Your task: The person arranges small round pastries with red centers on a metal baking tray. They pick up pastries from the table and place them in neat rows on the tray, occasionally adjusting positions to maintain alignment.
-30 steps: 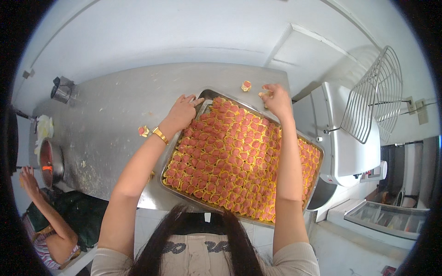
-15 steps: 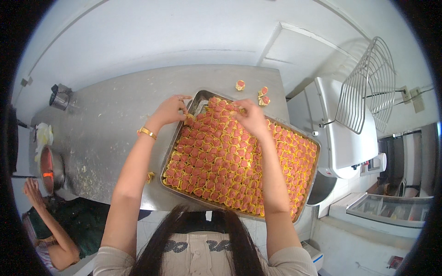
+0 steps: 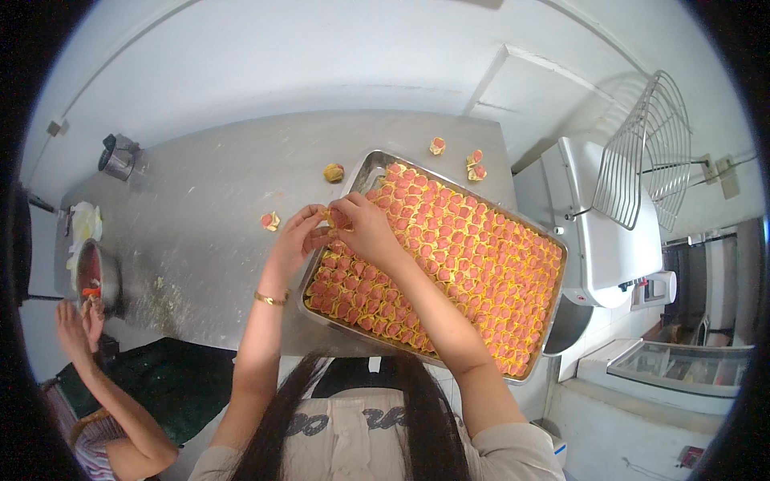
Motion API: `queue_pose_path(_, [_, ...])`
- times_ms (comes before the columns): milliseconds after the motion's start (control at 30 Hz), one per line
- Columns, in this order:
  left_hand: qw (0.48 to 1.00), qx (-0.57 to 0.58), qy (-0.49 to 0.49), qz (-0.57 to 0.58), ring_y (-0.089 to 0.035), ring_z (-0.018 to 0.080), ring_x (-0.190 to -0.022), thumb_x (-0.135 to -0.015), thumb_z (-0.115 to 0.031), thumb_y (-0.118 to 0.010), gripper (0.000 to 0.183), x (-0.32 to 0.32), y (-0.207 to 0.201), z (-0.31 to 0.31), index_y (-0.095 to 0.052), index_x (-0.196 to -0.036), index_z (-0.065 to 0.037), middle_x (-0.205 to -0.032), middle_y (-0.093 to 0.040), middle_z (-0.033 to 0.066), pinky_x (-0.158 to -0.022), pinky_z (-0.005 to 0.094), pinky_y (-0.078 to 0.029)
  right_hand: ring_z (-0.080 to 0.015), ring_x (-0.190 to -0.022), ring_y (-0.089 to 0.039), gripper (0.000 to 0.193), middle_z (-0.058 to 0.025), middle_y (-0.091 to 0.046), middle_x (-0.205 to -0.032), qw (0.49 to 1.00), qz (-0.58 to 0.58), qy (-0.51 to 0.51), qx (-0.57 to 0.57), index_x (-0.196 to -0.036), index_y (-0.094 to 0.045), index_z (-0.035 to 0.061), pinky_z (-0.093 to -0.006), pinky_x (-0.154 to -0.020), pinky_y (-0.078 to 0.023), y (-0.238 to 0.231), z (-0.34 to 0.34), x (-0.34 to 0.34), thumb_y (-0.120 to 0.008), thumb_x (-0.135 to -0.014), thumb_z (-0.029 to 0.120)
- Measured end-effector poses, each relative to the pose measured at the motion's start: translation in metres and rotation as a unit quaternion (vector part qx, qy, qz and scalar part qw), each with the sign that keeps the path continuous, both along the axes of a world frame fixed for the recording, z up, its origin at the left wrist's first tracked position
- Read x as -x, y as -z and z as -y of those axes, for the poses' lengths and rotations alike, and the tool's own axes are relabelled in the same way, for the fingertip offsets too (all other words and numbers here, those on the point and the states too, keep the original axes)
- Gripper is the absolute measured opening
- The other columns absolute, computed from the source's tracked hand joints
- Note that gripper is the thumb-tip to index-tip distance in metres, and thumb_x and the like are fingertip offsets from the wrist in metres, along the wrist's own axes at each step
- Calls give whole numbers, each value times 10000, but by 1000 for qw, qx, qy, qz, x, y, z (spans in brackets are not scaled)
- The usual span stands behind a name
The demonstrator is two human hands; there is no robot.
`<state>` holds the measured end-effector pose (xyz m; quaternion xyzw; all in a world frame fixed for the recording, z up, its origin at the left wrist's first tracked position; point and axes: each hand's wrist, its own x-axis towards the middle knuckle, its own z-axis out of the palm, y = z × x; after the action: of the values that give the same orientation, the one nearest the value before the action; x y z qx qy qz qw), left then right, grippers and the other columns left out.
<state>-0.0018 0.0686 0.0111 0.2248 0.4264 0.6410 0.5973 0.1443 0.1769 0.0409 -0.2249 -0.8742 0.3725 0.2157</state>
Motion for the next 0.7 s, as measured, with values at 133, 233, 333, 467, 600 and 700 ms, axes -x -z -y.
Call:
queue_pose_path(133, [986, 41, -115, 110, -639, 150, -991, -1005, -161, -454, 306, -30, 13, 28, -480, -1275, -19, -1170, -602, 66, -829, 278, -568, -286, -927, -622, 365, -110, -605, -989, 1000, 8, -11, 22, -1082, -623, 42, -373, -783, -521, -3, 23, 1, -635, -721, -12])
queue_pose_path(233, [979, 62, -151, 125, -635, 152, -1010, -1006, -138, -442, 318, -39, 18, 44, -464, -1299, -14, -1185, -601, 73, -835, 271, -568, -326, -973, -605, 336, -125, -606, -1024, 999, 9, -40, 15, -1069, -621, 23, -411, -813, -502, -2, 38, 3, -628, -733, 16])
queue_pose_path(333, [978, 61, -152, 133, -631, 157, -1025, -1004, -139, -444, 318, -41, 23, 57, -481, -1293, -10, -1196, -606, 78, -846, 276, -562, -328, -971, -601, 400, -127, -602, -1040, 996, 8, -90, -16, -1121, -601, 21, -411, -815, -502, 0, 47, 10, -633, -722, 19])
queue_pose_path(467, [955, 36, -194, 221, -619, 159, -1038, -993, -130, -465, 284, -44, 30, 72, -522, -1252, -27, -1189, -606, 73, -904, 304, -530, -315, -968, -593, 428, -124, -585, -1071, 993, 29, -83, -73, -1148, -595, 47, -399, -803, -504, 0, 60, 14, -649, -724, 19])
queue_pose_path(600, [942, 17, -242, 231, -622, 141, -1008, -1001, -166, -463, 250, -50, 43, 81, -548, -1207, -53, -1169, -614, 59, -858, 279, -526, -337, -967, -546, 443, -135, -539, -1067, 988, 110, -61, -90, -1113, -585, 38, -412, -787, -517, 4, 84, 23, -668, -678, 28])
queue_pose_path(700, [925, 18, -259, 278, -618, 134, -1013, -1008, -195, -461, 228, -48, 51, 86, -561, -1168, -67, -1160, -616, 49, -850, 274, -523, -334, -957, -549, 355, -137, -529, -1024, 985, 93, -89, -114, -1038, -582, 32, -403, -757, -531, 8, 88, 27, -669, -694, 45])
